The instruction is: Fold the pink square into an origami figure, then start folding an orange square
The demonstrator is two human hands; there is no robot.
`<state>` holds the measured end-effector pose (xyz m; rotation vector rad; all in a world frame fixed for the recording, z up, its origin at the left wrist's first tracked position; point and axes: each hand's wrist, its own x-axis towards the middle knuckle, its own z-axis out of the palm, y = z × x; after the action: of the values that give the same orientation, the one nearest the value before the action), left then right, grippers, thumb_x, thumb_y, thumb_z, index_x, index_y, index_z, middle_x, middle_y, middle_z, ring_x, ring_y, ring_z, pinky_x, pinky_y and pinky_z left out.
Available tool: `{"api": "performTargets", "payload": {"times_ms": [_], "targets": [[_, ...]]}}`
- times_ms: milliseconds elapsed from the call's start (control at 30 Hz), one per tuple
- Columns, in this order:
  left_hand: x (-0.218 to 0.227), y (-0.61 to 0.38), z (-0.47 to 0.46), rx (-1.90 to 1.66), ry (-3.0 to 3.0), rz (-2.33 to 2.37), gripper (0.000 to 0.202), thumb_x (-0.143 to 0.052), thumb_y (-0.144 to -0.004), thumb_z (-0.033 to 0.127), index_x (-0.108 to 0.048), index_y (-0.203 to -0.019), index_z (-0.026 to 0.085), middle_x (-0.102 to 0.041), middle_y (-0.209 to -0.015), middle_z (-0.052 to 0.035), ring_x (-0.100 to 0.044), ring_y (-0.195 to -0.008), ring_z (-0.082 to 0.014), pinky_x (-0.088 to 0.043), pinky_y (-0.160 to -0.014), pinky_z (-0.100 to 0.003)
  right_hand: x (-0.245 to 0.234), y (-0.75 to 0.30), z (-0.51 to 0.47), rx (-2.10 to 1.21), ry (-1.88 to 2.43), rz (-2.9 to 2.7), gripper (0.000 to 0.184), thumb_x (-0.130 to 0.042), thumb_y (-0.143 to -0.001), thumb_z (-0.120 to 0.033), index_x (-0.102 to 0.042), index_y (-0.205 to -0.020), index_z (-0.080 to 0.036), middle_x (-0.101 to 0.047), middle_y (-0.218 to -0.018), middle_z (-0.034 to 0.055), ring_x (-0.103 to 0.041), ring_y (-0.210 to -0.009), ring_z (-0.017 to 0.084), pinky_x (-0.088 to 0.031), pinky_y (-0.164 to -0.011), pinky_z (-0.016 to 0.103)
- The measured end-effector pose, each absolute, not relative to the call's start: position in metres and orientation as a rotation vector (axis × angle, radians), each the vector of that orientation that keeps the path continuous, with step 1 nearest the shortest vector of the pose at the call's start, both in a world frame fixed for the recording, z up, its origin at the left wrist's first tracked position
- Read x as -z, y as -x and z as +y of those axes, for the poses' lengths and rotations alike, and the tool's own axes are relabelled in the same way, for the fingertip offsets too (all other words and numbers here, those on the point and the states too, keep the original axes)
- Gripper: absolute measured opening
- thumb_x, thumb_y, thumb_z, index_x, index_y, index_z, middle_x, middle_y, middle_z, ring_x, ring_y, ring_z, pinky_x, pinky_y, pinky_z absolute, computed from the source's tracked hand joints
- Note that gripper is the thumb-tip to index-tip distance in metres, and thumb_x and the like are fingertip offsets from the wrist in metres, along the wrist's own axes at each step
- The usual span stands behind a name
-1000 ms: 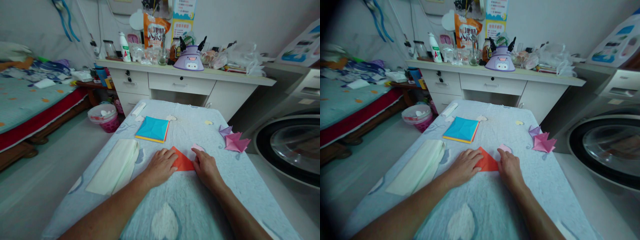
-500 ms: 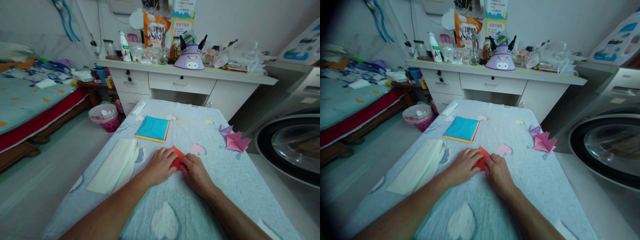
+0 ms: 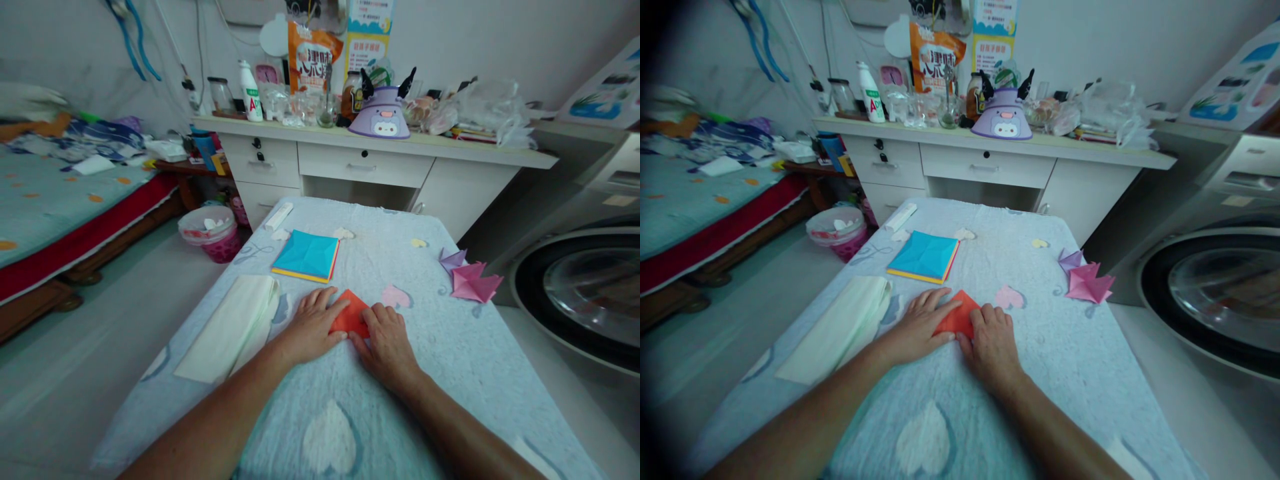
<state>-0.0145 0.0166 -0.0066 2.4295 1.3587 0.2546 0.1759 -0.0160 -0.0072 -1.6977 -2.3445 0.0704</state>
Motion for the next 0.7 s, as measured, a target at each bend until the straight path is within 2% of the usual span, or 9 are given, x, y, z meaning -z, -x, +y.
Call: {"api": "performTargets", "payload": {"times_ms": [267, 433, 567, 700], "targets": [[0.001, 0.028, 0.021, -0.064, -2.337, 1.368, 0.068, -0.052, -0.083, 0.034, -0.026, -0.147, 0.034, -0.017, -0.158, -0.0067, -0.012, -0.145, -0.0293, -0.016, -0.114, -0.05, 0.008, -0.171, -0.017, -0.021, 1.739, -2.321, 0.031, -0.053, -0.088, -0.047, -0.055, -0.096, -0.018, -0.054, -0.094, 0.0088, -0.046, -0.089, 0.025, -0.035, -0.079, 0.038], [-0.009, 0.038, 0.024, 0.019, -2.309, 1.332, 0.073, -0.051, -0.078, 0.028, -0.026, -0.146, 0.034, -0.014, -0.159, -0.0061, -0.01, -0.145, -0.0286, -0.016, -0.114, -0.052, 0.008, -0.173, -0.016, -0.034, 1.745, -2.315, 0.025, -0.054, -0.088, -0.043, -0.055, -0.095, -0.018, -0.054, -0.094, 0.0081, -0.046, -0.089, 0.025, -0.035, -0.08, 0.038], [-0.014, 0.041, 0.026, 0.05, -2.292, 1.314, 0.074, -0.051, -0.077, 0.028, -0.026, -0.146, 0.033, -0.013, -0.159, -0.0062, -0.01, -0.146, -0.0287, -0.017, -0.113, -0.052, 0.008, -0.174, -0.016, -0.036, 1.744, -2.32, 0.021, -0.055, -0.087, -0.037, -0.055, -0.096, -0.018, -0.054, -0.094, 0.0083, -0.046, -0.09, 0.025, -0.035, -0.079, 0.037], [-0.011, 0.038, 0.025, 0.021, -2.302, 1.357, 0.072, -0.053, -0.079, 0.036, -0.027, -0.146, 0.032, -0.017, -0.158, -0.0077, -0.012, -0.145, -0.0297, -0.019, -0.113, -0.051, 0.009, -0.173, -0.016, 0.001, 1.744, -2.311, 0.026, -0.054, -0.087, -0.043, -0.055, -0.095, -0.018, -0.055, -0.094, 0.0087, -0.046, -0.089, 0.025, -0.035, -0.079, 0.037]]}}
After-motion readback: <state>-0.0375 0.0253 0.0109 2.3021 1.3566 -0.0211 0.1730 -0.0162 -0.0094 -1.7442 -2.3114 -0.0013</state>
